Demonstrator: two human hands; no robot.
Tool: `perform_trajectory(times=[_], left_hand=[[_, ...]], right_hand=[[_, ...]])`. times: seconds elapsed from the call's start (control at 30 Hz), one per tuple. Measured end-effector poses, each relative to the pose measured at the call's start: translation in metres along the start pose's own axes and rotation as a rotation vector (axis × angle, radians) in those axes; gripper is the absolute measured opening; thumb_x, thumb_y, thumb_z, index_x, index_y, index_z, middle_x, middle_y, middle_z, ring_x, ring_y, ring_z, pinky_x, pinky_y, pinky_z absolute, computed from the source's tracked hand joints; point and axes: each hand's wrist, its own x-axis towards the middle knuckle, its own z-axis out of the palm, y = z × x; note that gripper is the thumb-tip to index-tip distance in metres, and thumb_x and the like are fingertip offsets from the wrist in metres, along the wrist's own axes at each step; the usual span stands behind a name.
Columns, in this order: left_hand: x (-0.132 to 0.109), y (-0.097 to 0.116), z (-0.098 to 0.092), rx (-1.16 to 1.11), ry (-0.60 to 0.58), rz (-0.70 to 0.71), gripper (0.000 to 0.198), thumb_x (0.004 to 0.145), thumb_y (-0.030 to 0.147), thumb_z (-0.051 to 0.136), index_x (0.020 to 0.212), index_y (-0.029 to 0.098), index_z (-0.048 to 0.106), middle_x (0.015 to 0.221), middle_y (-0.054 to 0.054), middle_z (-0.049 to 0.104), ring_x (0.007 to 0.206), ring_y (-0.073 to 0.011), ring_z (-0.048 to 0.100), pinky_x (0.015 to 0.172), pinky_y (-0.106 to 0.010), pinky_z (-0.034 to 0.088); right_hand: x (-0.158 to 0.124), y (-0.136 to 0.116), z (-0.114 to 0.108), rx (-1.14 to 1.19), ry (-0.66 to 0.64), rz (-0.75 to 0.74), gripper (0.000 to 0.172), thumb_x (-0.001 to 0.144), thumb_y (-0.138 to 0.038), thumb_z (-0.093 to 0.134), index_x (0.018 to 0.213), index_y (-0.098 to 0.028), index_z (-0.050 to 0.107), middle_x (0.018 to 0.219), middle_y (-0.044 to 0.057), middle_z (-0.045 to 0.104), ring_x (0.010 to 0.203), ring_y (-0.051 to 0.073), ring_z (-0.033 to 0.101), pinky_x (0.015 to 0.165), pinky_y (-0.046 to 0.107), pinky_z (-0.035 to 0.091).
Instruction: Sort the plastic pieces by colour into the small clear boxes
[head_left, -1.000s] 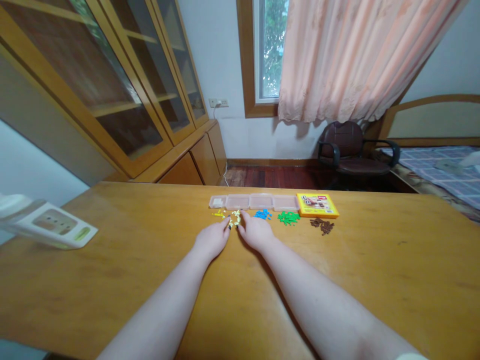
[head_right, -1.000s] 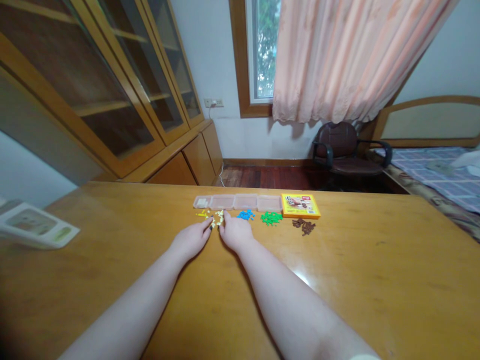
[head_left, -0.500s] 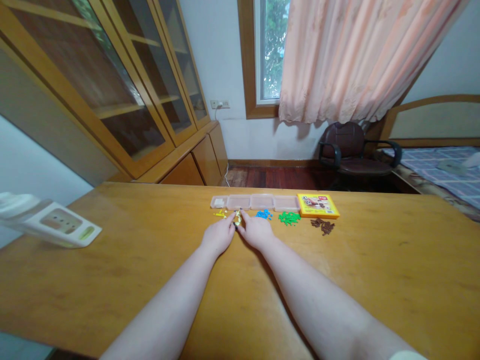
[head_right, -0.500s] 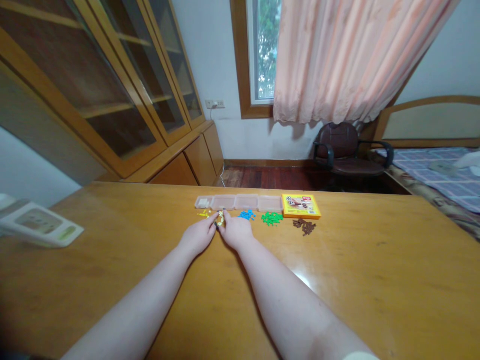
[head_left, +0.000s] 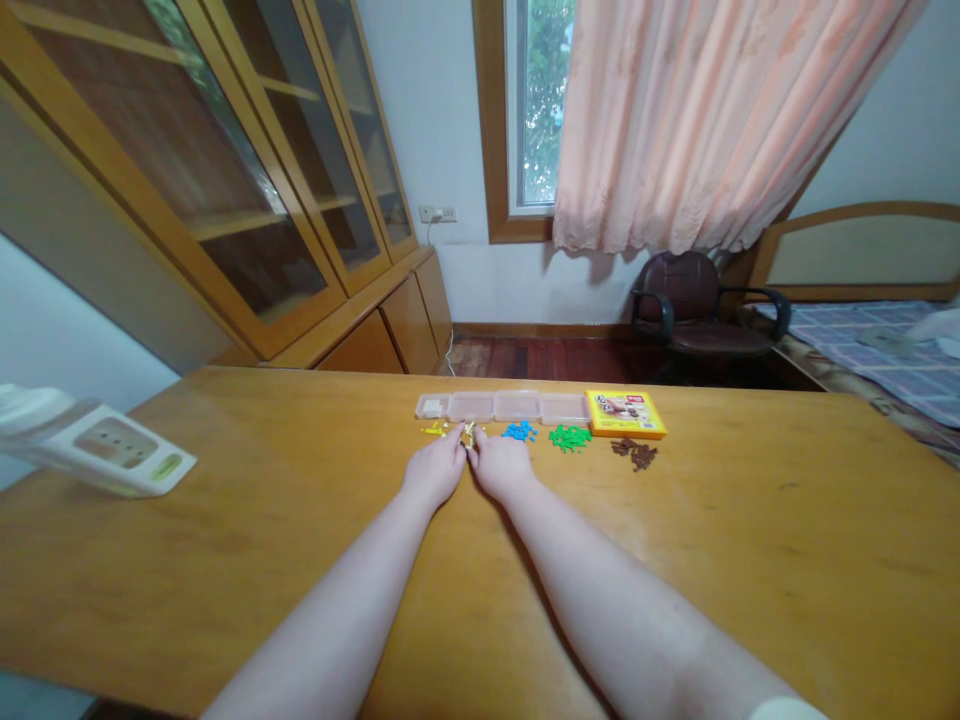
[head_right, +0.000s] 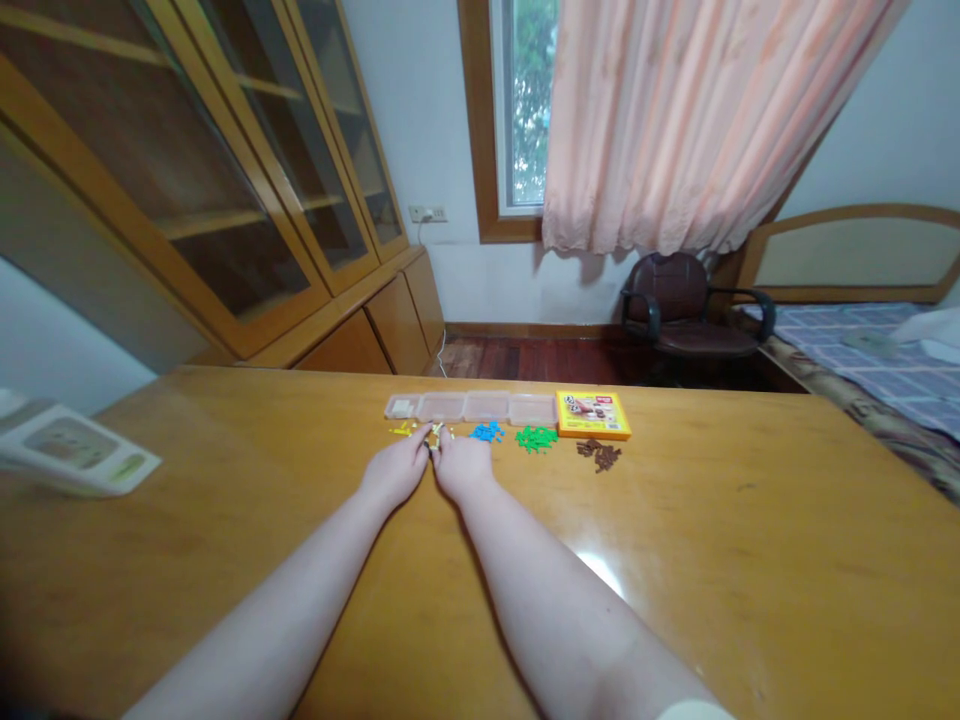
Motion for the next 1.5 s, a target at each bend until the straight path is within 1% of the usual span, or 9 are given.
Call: perform_trajectory(times=[0.1,0.2,0.27,0.37,0.5,0.7,0.93,1.13,1.5], left_hand=[[-0.0002,-0.0013,0.0003,-0.01,0.001,0.01,0.045,0.091,0.03,0.033,0.135,0.029,0.04,0.118,-0.007,0.063,0.101,-0.0231,0.061,0.084,-0.034,0.046],[-0.0002,-0.0021,0.0008,-0.015,-0.004,0.042,0.045,0.09,0.03,0.034,0.134,0.032,0.041,0.118,-0.006,0.063,0.102,-0.0224,0.061,0.085,-0.033,0.046],[0.0002,-0.0023,0.0016,-0.011,-0.009,0.078,0.045,0.089,0.028,0.036,0.133,0.033,0.043,0.119,-0.005,0.062,0.103,-0.0222,0.06,0.085,-0.033,0.046],[0.0009,-0.0023,0.003,0.002,0.007,0.105,0.046,0.087,0.026,0.036,0.131,0.032,0.044,0.117,-0.005,0.063,0.102,-0.0229,0.061,0.084,-0.033,0.046],[0.0014,-0.0026,0.0054,0.008,0.036,0.094,0.046,0.088,0.028,0.034,0.133,0.029,0.041,0.115,-0.007,0.064,0.099,-0.0241,0.062,0.081,-0.035,0.047],[0.0032,-0.0044,0.0091,0.005,0.019,0.087,0.045,0.09,0.03,0.033,0.135,0.029,0.039,0.12,-0.007,0.062,0.102,-0.0234,0.061,0.084,-0.034,0.046],[0.0026,-0.0059,0.0093,0.004,0.039,0.058,0.045,0.09,0.03,0.033,0.134,0.03,0.039,0.115,-0.007,0.064,0.098,-0.0243,0.063,0.081,-0.035,0.047],[0.0022,-0.0041,0.0066,0.008,0.019,0.043,0.045,0.09,0.031,0.034,0.135,0.029,0.038,0.118,-0.008,0.063,0.1,-0.0237,0.062,0.084,-0.035,0.046],[-0.0004,-0.0067,0.004,-0.047,0.029,0.052,0.045,0.091,0.03,0.033,0.135,0.028,0.04,0.121,-0.008,0.061,0.104,-0.0238,0.06,0.086,-0.035,0.046]], right_hand=[[0.0003,0.002,0.0019,0.04,0.039,0.027,0.043,0.093,-0.04,0.032,0.126,-0.016,0.045,0.093,0.014,0.068,0.085,0.024,0.065,0.072,0.033,0.046],[0.0011,0.0035,0.0032,0.054,0.05,0.022,0.051,0.092,-0.042,0.033,0.135,-0.015,0.036,0.094,0.015,0.068,0.086,0.024,0.065,0.072,0.032,0.046],[0.0016,0.0036,0.003,0.037,0.03,0.002,0.052,0.092,-0.042,0.032,0.139,-0.018,0.032,0.095,0.013,0.068,0.087,0.024,0.065,0.072,0.032,0.045],[0.0019,0.0026,0.0015,0.004,-0.005,-0.001,0.047,0.093,-0.039,0.031,0.137,-0.022,0.037,0.096,0.013,0.068,0.089,0.024,0.064,0.072,0.033,0.046],[0.0006,0.001,-0.0014,-0.004,-0.024,0.01,0.045,0.093,-0.039,0.031,0.133,-0.02,0.041,0.098,0.013,0.067,0.091,0.024,0.064,0.073,0.034,0.046],[-0.0005,0.0,-0.0022,0.0,-0.004,0.003,0.05,0.093,-0.044,0.03,0.136,-0.019,0.036,0.097,0.013,0.067,0.09,0.024,0.064,0.072,0.032,0.046],[0.0001,0.0005,0.0024,0.038,0.039,0.012,0.036,0.092,-0.039,0.033,0.116,-0.019,0.051,0.091,0.011,0.068,0.084,0.024,0.065,0.071,0.032,0.046],[0.0019,0.0017,0.0052,0.055,0.059,0.034,0.046,0.091,-0.043,0.033,0.13,-0.018,0.04,0.094,0.012,0.068,0.085,0.024,0.065,0.072,0.032,0.045],[-0.0037,0.0047,-0.0001,0.101,0.053,0.023,0.029,0.091,-0.033,0.033,0.1,-0.019,0.056,0.09,0.01,0.068,0.081,0.021,0.064,0.07,0.03,0.043]])
